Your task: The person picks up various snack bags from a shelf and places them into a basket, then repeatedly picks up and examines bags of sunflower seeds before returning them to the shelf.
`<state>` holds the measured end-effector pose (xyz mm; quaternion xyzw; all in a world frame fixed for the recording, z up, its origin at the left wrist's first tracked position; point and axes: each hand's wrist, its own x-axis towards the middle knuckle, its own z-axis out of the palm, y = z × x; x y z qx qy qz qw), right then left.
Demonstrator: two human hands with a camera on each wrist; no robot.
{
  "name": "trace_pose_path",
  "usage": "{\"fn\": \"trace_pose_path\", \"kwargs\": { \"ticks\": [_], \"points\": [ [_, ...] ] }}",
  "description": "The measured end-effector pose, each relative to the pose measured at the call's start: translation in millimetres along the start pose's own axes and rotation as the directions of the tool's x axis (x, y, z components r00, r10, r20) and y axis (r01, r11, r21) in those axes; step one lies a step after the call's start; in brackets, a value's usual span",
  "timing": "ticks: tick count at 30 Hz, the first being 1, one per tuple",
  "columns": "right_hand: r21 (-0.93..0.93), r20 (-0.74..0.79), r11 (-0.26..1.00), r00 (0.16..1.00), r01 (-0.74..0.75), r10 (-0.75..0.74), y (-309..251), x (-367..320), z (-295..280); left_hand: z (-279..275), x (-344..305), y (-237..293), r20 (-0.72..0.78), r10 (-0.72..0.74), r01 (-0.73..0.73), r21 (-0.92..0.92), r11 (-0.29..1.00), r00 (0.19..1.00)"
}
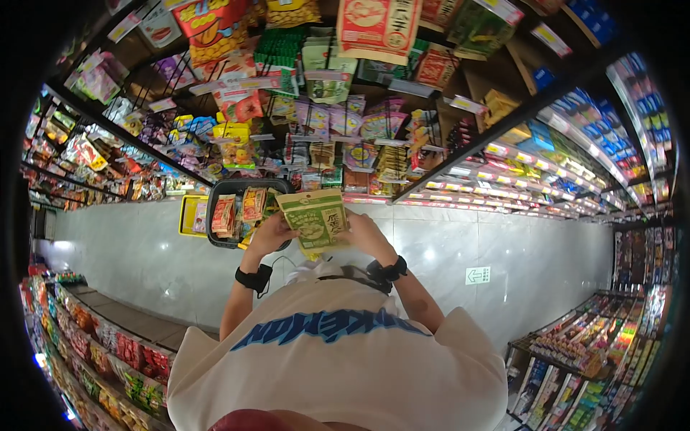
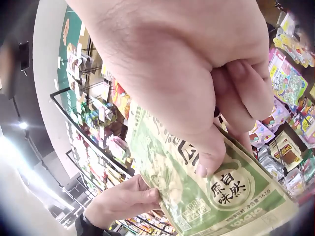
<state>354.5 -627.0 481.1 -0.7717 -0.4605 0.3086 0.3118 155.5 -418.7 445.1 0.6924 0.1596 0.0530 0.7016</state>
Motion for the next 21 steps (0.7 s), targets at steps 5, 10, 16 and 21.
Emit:
{"fn": "trace_pose_path", "kwargs": {
  "ticks": [5, 10, 16, 21],
  "points": [
    [0.16, 0.005, 0.983, 0.996, -0.085, 0.085, 15, -45, -19, 34, -2, 21, -0.008, -0.04, 0.041, 0.277, 0.96, 0.999],
    [0.281, -0.048, 0.958, 0.996, -0.06, 0.076, 29, -75, -32, 67, 4, 40, -0.021, 0.006, 0.0, 0.279, 0.96, 1.0],
    [0.371, -0.062, 0.924, 0.991, -0.09, 0.121, 44, -94, -38, 86, 9, 49, 0.034, 0.018, -0.028, 0.333, 0.942, 0.999],
    [0.355, -0.096, 0.933, 0.99, -0.061, 0.101, 49, -101, -39, 96, 11, 52, 0.028, 0.043, -0.05, 0.348, 0.936, 0.999]
  ]
}}
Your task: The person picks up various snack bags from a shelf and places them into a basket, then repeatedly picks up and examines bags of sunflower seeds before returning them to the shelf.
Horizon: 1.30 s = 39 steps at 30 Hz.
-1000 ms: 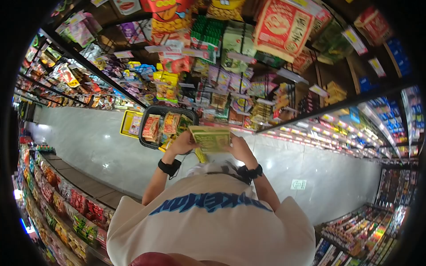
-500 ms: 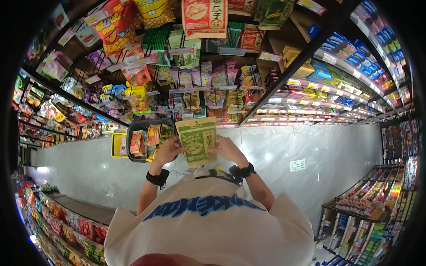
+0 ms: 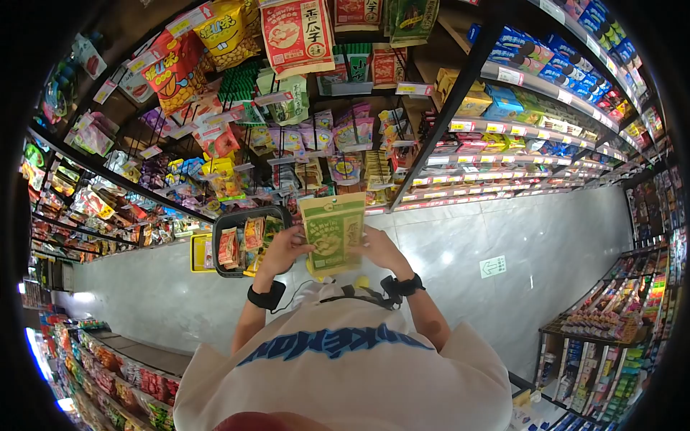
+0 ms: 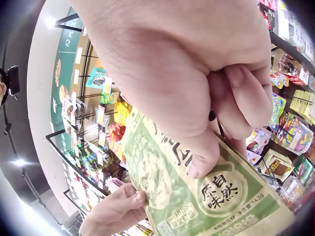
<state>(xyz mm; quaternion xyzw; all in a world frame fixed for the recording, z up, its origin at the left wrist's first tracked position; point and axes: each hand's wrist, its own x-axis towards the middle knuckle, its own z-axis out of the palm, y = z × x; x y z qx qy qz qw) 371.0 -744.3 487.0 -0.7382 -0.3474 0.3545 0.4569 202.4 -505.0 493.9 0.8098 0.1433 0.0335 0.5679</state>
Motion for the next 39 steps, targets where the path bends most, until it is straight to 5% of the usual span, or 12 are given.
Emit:
{"fn": "trace_pose_path", "kwargs": {
  "ticks": [5, 17, 23, 29, 39],
  "points": [
    [-0.002, -0.027, 1.0, 1.0, 0.015, -0.015, 10, -2, 0, 0, 1, 8, -0.008, 0.052, -0.05, 0.157, 0.986, 0.999],
    [0.126, -0.074, 0.991, 0.997, 0.047, -0.038, -2, 13, -2, -2, 14, 11, -0.098, 0.023, -0.052, -0.306, 0.951, 0.995],
    [0.116, -0.036, 0.993, 0.999, 0.034, -0.03, -4, 20, 3, -12, 8, -12, -0.026, -0.056, 0.051, -0.185, 0.981, 0.998],
    [0.126, -0.033, 0.992, 0.999, -0.013, 0.018, -8, 27, 5, -13, 8, -8, -0.069, -0.089, 0.059, -0.356, 0.933, 0.994],
    [0.24, -0.373, 0.958, 0.926, 0.159, -0.061, -42, 58, -35, -48, 86, 49, 0.05, 0.116, -0.077, -0.484, 0.872, 0.992]
  ]
}}
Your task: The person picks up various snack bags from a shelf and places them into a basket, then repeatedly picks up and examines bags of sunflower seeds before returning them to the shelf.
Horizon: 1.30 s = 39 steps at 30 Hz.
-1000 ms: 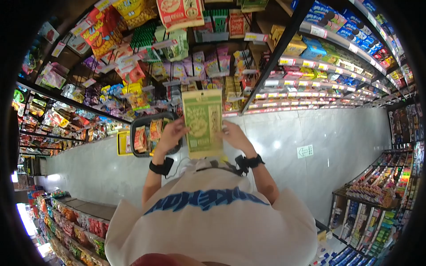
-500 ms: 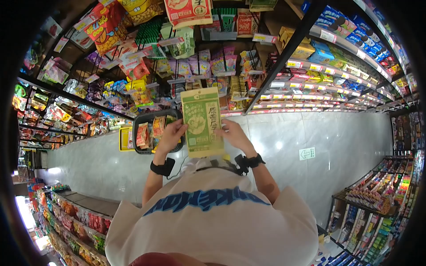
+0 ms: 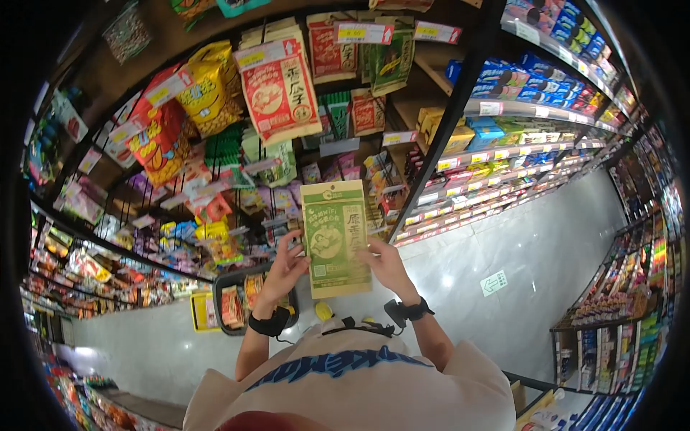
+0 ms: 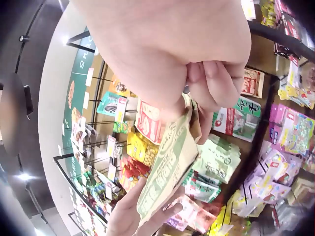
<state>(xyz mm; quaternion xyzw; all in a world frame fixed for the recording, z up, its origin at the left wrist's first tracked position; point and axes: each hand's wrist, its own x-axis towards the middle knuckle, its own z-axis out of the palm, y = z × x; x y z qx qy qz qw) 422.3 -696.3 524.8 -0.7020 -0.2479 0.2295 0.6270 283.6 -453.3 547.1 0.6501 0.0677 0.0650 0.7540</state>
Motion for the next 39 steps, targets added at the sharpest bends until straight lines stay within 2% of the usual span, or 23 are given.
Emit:
{"fn": "trace_pose_path", "kwargs": {
  "ticks": [2, 5, 8, 9, 10, 12, 14, 16, 21, 27, 30, 31, 33, 34, 35, 36, 37, 39],
  "points": [
    [-0.026, -0.103, 0.997, 0.992, 0.07, -0.073, -16, 14, -7, 0, 29, 19, 0.097, 0.068, -0.069, 0.007, 0.998, 0.993],
    [-0.078, -0.227, 0.993, 0.968, 0.089, -0.104, -39, 27, -23, 4, 67, 46, 0.246, 0.208, -0.227, 0.053, 0.972, 0.947],
    [-0.157, -0.325, 0.971, 0.919, 0.181, -0.224, -74, 41, -40, 21, 95, 85, 0.313, 0.273, -0.299, 0.035, 0.954, 0.91],
    [-0.115, -0.338, 0.981, 0.923, 0.155, -0.185, -91, 44, -47, 22, 109, 86, 0.352, 0.301, -0.347, 0.073, 0.935, 0.886],
    [-0.183, -0.35, 0.963, 0.903, 0.196, -0.25, -98, 52, -56, 28, 119, 91, 0.333, 0.308, -0.35, 0.073, 0.934, 0.891],
    [-0.185, -0.406, 0.949, 0.859, 0.256, -0.311, -114, 69, -68, 45, 139, 103, 0.294, 0.321, -0.36, 0.086, 0.929, 0.9],
    [-0.167, -0.453, 0.947, 0.831, 0.276, -0.322, -123, 86, -83, 57, 162, 112, 0.309, 0.405, -0.466, 0.159, 0.87, 0.861],
    [-0.19, -0.451, 0.935, 0.819, 0.3, -0.354, -132, 101, -100, 67, 180, 124, 0.338, 0.322, -0.385, 0.14, 0.912, 0.885],
    [-0.146, -0.471, 0.927, 0.8, 0.346, -0.373, -128, 132, -130, 88, 215, 129, 0.291, 0.31, -0.361, 0.138, 0.922, 0.905],
    [-0.115, -0.468, 0.938, 0.815, 0.326, -0.34, -115, 147, -150, 100, 235, 127, 0.277, 0.291, -0.342, 0.158, 0.926, 0.916],
    [-0.141, -0.474, 0.942, 0.814, 0.304, -0.334, -99, 147, -156, 103, 235, 119, 0.289, 0.244, -0.315, 0.233, 0.92, 0.926],
    [-0.141, -0.478, 0.944, 0.815, 0.297, -0.328, -93, 144, -157, 106, 233, 112, 0.26, 0.273, -0.333, 0.228, 0.915, 0.926],
    [-0.128, -0.494, 0.956, 0.819, 0.263, -0.291, -82, 130, -156, 104, 221, 103, 0.252, 0.207, -0.286, 0.332, 0.899, 0.945],
    [-0.151, -0.439, 0.96, 0.854, 0.235, -0.278, -77, 119, -157, 105, 213, 102, 0.25, 0.173, -0.261, 0.383, 0.886, 0.953],
    [-0.172, -0.384, 0.964, 0.887, 0.203, -0.255, -71, 104, -158, 109, 198, 107, 0.254, 0.212, -0.282, 0.283, 0.917, 0.944],
    [-0.198, -0.327, 0.963, 0.914, 0.182, -0.24, -66, 92, -163, 104, 191, 98, 0.293, 0.142, -0.216, 0.24, 0.946, 0.946],
    [-0.214, -0.28, 0.974, 0.951, 0.072, -0.132, -45, 82, -169, 92, 187, 85, 0.333, 0.08, -0.153, 0.198, 0.968, 0.939],
    [-0.148, -0.151, 0.986, 0.984, 0.075, -0.097, -32, 67, -163, 76, 175, 63, 0.402, -0.021, -0.052, 0.17, 0.984, 0.915]
  ]
}}
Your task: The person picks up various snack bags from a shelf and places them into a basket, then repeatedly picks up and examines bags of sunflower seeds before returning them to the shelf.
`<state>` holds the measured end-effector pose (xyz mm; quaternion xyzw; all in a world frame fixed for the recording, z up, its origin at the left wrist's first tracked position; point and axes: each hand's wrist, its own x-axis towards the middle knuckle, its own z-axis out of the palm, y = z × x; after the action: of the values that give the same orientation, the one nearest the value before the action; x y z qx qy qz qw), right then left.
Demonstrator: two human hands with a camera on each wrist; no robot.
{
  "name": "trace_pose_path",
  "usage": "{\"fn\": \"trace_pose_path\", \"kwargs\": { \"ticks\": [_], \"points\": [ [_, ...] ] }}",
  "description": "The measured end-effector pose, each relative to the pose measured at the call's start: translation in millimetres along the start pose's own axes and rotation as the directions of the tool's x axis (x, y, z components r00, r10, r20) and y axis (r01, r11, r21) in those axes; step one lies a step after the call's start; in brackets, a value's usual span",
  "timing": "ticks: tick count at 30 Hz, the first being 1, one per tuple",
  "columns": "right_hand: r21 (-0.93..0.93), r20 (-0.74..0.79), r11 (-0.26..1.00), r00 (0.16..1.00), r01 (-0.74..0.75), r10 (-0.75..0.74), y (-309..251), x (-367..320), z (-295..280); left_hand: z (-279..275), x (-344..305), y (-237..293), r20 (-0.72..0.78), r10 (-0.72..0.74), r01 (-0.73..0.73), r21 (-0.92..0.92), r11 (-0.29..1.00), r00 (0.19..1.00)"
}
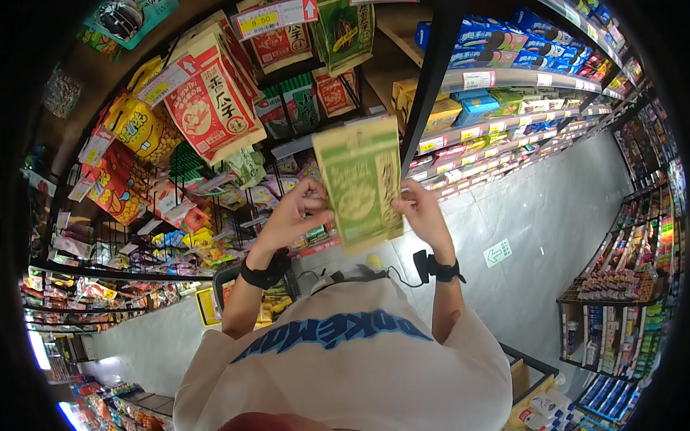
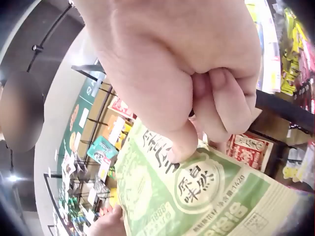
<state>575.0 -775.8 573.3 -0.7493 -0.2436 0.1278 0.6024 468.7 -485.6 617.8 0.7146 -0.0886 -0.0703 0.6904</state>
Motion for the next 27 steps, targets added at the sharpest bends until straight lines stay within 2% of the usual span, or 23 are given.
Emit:
{"fn": "trace_pose_path", "kwargs": {
  "ticks": [1, 3, 4, 7, 8, 11, 12, 15, 16, 17, 19, 20, 21, 23, 25, 27],
  "points": [
    [0.034, 0.048, 0.999, 0.999, 0.0, -0.002, 16, -6, 6, 0, -9, -13, -0.025, -0.018, 0.018, 0.01, 1.0, 1.0],
    [-0.069, 0.162, 0.996, 0.984, -0.064, 0.074, 19, -13, 22, 4, -31, -41, -0.08, -0.067, 0.068, 0.017, 0.998, 0.995],
    [-0.101, 0.194, 0.994, 0.979, -0.05, 0.069, 29, -15, 33, 7, -44, -50, -0.13, -0.175, 0.161, -0.114, 0.98, 0.976],
    [-0.204, 0.284, 0.979, 0.957, 0.001, 0.058, 48, -31, 74, -1, -94, -96, -0.089, -0.283, 0.277, -0.067, 0.958, 0.955],
    [-0.242, 0.31, 0.97, 0.95, 0.033, 0.045, 48, -37, 84, 2, -108, -95, -0.126, -0.349, 0.37, 0.224, 0.902, 0.928],
    [-0.376, 0.491, 0.908, 0.871, 0.184, 0.027, 40, -72, 113, 15, -164, -123, -0.087, -0.179, 0.189, 0.122, 0.974, 0.98],
    [-0.381, 0.509, 0.899, 0.861, 0.214, 0.011, 39, -84, 123, 18, -183, -130, -0.11, -0.25, 0.261, 0.108, 0.959, 0.962],
    [-0.388, 0.518, 0.906, 0.853, 0.171, 0.061, 35, -124, 155, 25, -234, -121, -0.126, -0.266, 0.286, 0.186, 0.94, 0.956],
    [-0.399, 0.53, 0.913, 0.835, 0.089, 0.15, 31, -135, 165, 27, -252, -127, -0.163, -0.219, 0.259, 0.282, 0.924, 0.962],
    [-0.462, 0.518, 0.884, 0.832, 0.078, 0.198, 29, -148, 177, 29, -272, -133, -0.156, -0.235, 0.266, 0.231, 0.936, 0.96],
    [-0.452, 0.499, 0.891, 0.842, 0.053, 0.203, 21, -170, 198, 31, -302, -144, -0.147, -0.241, 0.26, 0.126, 0.957, 0.959],
    [-0.426, 0.504, 0.903, 0.843, 0.051, 0.19, 16, -179, 206, 30, -314, -143, -0.141, -0.301, 0.315, 0.087, 0.945, 0.943],
    [-0.429, 0.517, 0.9, 0.838, 0.078, 0.173, 16, -187, 212, 34, -329, -151, -0.171, -0.272, 0.29, 0.093, 0.952, 0.947],
    [-0.488, 0.533, 0.866, 0.824, 0.114, 0.192, 3, -200, 222, 36, -350, -164, -0.226, -0.194, 0.23, 0.144, 0.962, 0.955],
    [-0.489, 0.539, 0.842, 0.837, 0.226, 0.088, 5, -212, 230, 41, -365, -150, -0.275, -0.119, 0.207, 0.316, 0.926, 0.954],
    [-0.477, 0.541, 0.866, 0.826, 0.148, 0.157, 3, -216, 235, 43, -381, -158, -0.295, -0.1, 0.192, 0.301, 0.934, 0.95]
  ]
}}
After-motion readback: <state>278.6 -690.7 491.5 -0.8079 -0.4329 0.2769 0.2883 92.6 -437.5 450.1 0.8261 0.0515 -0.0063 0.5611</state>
